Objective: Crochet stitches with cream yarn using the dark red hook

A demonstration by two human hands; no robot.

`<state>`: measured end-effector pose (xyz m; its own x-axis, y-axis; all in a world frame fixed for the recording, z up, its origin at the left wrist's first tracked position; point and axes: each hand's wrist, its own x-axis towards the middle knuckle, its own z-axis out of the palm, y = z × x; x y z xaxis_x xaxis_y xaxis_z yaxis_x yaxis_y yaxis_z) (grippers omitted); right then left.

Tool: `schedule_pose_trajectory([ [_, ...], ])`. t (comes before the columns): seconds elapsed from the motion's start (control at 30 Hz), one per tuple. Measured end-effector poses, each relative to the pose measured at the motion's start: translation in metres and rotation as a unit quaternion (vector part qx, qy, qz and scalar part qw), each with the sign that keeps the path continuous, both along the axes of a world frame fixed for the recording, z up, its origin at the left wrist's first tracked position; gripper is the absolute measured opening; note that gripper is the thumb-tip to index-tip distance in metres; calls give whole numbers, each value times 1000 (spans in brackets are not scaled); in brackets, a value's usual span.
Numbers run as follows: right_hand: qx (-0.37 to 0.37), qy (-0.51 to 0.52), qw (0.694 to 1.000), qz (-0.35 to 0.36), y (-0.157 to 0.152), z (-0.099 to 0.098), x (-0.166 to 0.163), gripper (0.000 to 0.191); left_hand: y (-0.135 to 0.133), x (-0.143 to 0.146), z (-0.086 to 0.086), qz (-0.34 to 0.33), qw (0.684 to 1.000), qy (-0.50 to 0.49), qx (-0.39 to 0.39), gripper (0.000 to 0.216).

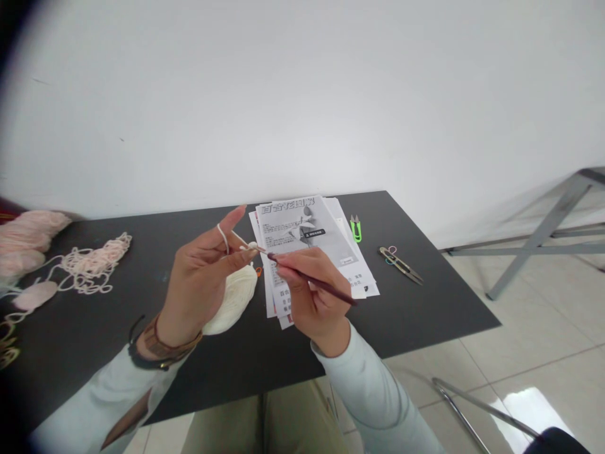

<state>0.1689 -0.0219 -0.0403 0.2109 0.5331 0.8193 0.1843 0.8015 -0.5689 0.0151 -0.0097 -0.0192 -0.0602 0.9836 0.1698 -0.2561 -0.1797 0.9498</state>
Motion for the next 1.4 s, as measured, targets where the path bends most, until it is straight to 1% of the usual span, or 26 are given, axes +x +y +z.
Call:
schedule_pose_trajectory([
  [0.13,-37,55,998,-13,2,4,1,10,1,-1,2,-52,998,-21,-9,53],
  [0.27,-90,105,990,6,4,8,3,6,2,-3,8,-90,995,-38,-33,52],
  [0.37,-125,108,986,35,6,14,7,9,2,-6,13,-110,992,-40,-56,51],
  [0.47,-163,86,981,67,8,21,13,13,2,-8,15,-138,988,-33,-67,48],
  [0.57,-165,59,979,102,12,28,21,14,3,-10,16,-159,984,-34,-77,47],
  [0.7,-139,-18,981,132,16,38,29,13,5,-11,17,-173,980,-39,-92,51],
  [0.77,-131,-41,980,146,18,42,32,13,5,-12,18,-186,977,-42,-100,52],
  [0.9,-127,0,976,178,24,42,36,13,5,-14,16,-207,970,-55,-114,51],
  [0.97,-150,32,969,194,27,39,35,13,5,-14,15,-203,972,-49,-110,51],
  [1.07,-227,93,945,218,31,32,31,17,4,-14,14,-185,977,-38,-94,51],
  [1.13,-296,143,915,236,33,27,27,21,4,-12,13,-179,978,-44,-93,50],
  [1.23,-388,205,859,265,34,21,20,25,3,-8,13,-165,979,-68,-103,50],
  [1.33,-432,244,815,300,33,18,13,26,2,-4,12,-144,980,-86,-104,53],
  [1.4,-444,264,801,302,32,17,10,26,2,-1,11,-128,984,-81,-93,53],
])
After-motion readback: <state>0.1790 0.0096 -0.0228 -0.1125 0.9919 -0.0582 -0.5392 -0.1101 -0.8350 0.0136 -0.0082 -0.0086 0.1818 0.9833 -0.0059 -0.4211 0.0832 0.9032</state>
